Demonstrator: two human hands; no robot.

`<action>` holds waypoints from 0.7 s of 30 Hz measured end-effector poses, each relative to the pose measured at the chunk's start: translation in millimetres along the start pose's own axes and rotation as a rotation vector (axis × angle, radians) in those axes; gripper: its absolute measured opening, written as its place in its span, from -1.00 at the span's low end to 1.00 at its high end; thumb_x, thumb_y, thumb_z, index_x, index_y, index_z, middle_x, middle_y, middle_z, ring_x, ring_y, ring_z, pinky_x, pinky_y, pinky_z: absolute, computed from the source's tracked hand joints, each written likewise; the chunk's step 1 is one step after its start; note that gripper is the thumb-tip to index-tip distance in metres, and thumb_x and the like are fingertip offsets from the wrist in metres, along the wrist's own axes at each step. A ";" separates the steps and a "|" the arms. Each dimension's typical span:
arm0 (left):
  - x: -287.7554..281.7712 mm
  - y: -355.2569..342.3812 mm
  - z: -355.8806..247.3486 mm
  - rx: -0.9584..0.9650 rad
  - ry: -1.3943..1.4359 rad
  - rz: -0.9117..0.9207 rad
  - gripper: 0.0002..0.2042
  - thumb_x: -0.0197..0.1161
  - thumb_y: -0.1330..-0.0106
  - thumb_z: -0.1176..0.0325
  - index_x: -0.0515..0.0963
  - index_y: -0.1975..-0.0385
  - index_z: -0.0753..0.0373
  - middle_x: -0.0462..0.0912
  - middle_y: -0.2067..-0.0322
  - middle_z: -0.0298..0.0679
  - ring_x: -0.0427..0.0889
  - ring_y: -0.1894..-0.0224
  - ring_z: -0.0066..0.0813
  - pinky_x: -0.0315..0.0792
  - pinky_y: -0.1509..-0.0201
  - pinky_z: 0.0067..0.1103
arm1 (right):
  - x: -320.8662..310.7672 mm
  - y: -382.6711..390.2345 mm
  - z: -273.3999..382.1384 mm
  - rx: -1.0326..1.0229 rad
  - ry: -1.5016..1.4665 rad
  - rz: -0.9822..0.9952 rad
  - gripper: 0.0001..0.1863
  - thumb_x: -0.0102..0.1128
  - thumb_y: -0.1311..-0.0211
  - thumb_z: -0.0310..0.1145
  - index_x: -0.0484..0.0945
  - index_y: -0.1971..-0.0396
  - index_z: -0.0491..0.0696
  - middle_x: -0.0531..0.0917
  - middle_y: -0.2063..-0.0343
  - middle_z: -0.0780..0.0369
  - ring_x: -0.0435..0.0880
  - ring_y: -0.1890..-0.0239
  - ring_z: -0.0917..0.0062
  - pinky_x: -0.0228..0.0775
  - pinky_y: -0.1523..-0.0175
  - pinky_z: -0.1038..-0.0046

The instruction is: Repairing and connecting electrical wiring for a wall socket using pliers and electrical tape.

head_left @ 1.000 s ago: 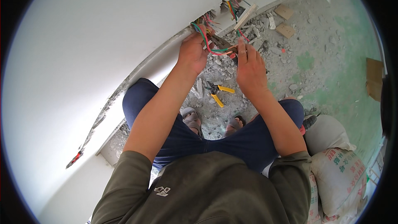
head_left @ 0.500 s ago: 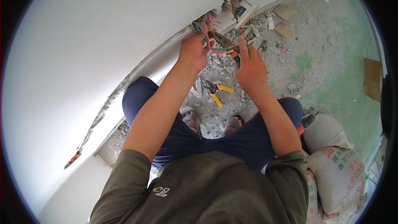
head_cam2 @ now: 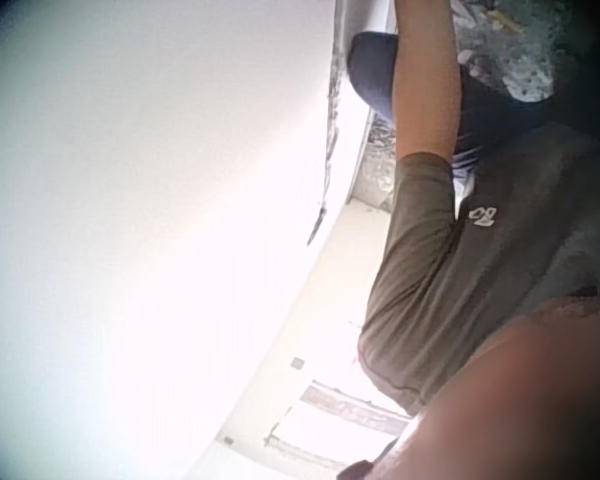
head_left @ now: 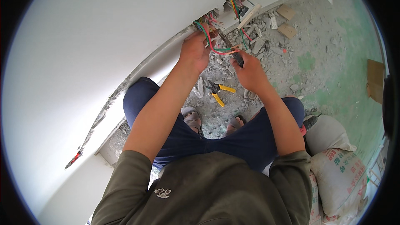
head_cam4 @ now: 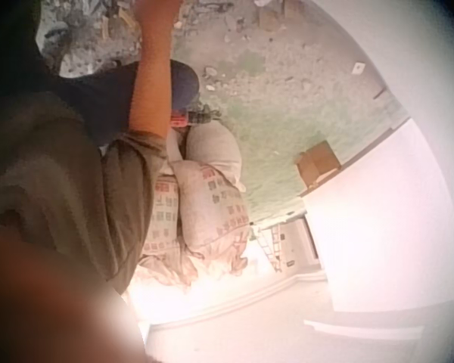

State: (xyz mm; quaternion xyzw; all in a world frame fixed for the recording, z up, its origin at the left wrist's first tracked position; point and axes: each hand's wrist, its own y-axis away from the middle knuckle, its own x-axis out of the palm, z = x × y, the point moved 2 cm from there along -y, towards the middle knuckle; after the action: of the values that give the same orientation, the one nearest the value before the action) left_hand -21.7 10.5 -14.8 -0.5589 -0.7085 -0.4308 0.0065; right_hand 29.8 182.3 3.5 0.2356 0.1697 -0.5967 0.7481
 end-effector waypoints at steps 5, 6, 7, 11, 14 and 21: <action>-5.5 -3.8 2.1 -0.013 0.020 0.054 -0.82 0.21 -0.32 0.19 0.54 0.28 0.15 0.55 0.23 -0.36 0.41 0.10 -0.49 0.27 -0.07 -0.41 | 5.0 0.1 -2.7 0.358 -0.461 0.359 -0.77 0.08 -0.28 -0.38 0.50 0.14 -0.18 0.49 0.59 0.29 0.44 0.57 0.62 0.33 0.44 0.52; -5.5 -3.6 2.3 -0.018 0.035 0.064 -0.82 0.20 -0.32 0.19 0.54 0.28 0.15 0.54 0.22 -0.36 0.40 0.10 -0.49 0.27 -0.07 -0.41 | 5.6 -0.3 -4.1 0.359 -0.463 0.357 -0.77 0.08 -0.28 -0.38 0.50 0.14 -0.18 0.49 0.59 0.29 0.44 0.57 0.62 0.33 0.44 0.52; -5.3 -3.6 2.6 -0.021 0.034 0.065 -0.82 0.20 -0.32 0.19 0.54 0.28 0.15 0.54 0.22 -0.36 0.40 0.10 -0.49 0.27 -0.07 -0.41 | 7.8 0.3 -5.9 0.392 -0.584 0.384 -0.77 0.09 -0.29 -0.37 0.51 0.14 -0.17 0.48 0.58 0.32 0.42 0.57 0.64 0.30 0.46 0.55; -4.9 -2.8 1.8 -0.030 0.047 0.075 -0.87 0.17 -0.32 0.32 0.54 0.21 0.17 0.59 0.17 -0.32 0.44 0.11 -0.48 0.33 0.02 -0.48 | 12.1 -0.5 -7.9 0.490 -0.899 0.490 -0.68 0.12 -0.29 -0.30 0.49 0.04 -0.16 0.47 0.51 0.31 0.41 0.51 0.64 0.30 0.44 0.55; -1.1 1.6 0.2 -0.032 0.056 0.082 -0.88 0.16 -0.32 0.32 0.54 0.23 0.16 0.59 0.17 -0.33 0.43 0.10 -0.47 0.32 0.01 -0.47 | 13.0 -0.3 -8.4 0.612 -1.422 0.827 -0.59 0.11 -0.31 -0.22 0.45 -0.05 -0.16 0.46 0.49 0.32 0.43 0.43 0.63 0.33 0.39 0.50; -4.7 -3.3 0.7 0.006 0.023 0.075 -0.89 0.15 -0.32 0.32 0.55 0.25 0.13 0.59 0.19 -0.33 0.44 0.07 -0.49 0.28 -0.02 -0.44 | 13.1 -3.0 -14.1 0.479 -0.995 0.612 -0.54 0.10 -0.32 -0.17 0.42 -0.11 -0.12 0.59 0.36 0.25 0.39 0.45 0.65 0.27 0.39 0.52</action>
State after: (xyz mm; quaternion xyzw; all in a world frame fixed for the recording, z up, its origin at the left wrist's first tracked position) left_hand -22.2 7.2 -19.5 -0.5800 -0.6882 -0.4347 0.0326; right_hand 30.2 179.0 -15.7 0.1286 -0.4118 -0.4152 0.8009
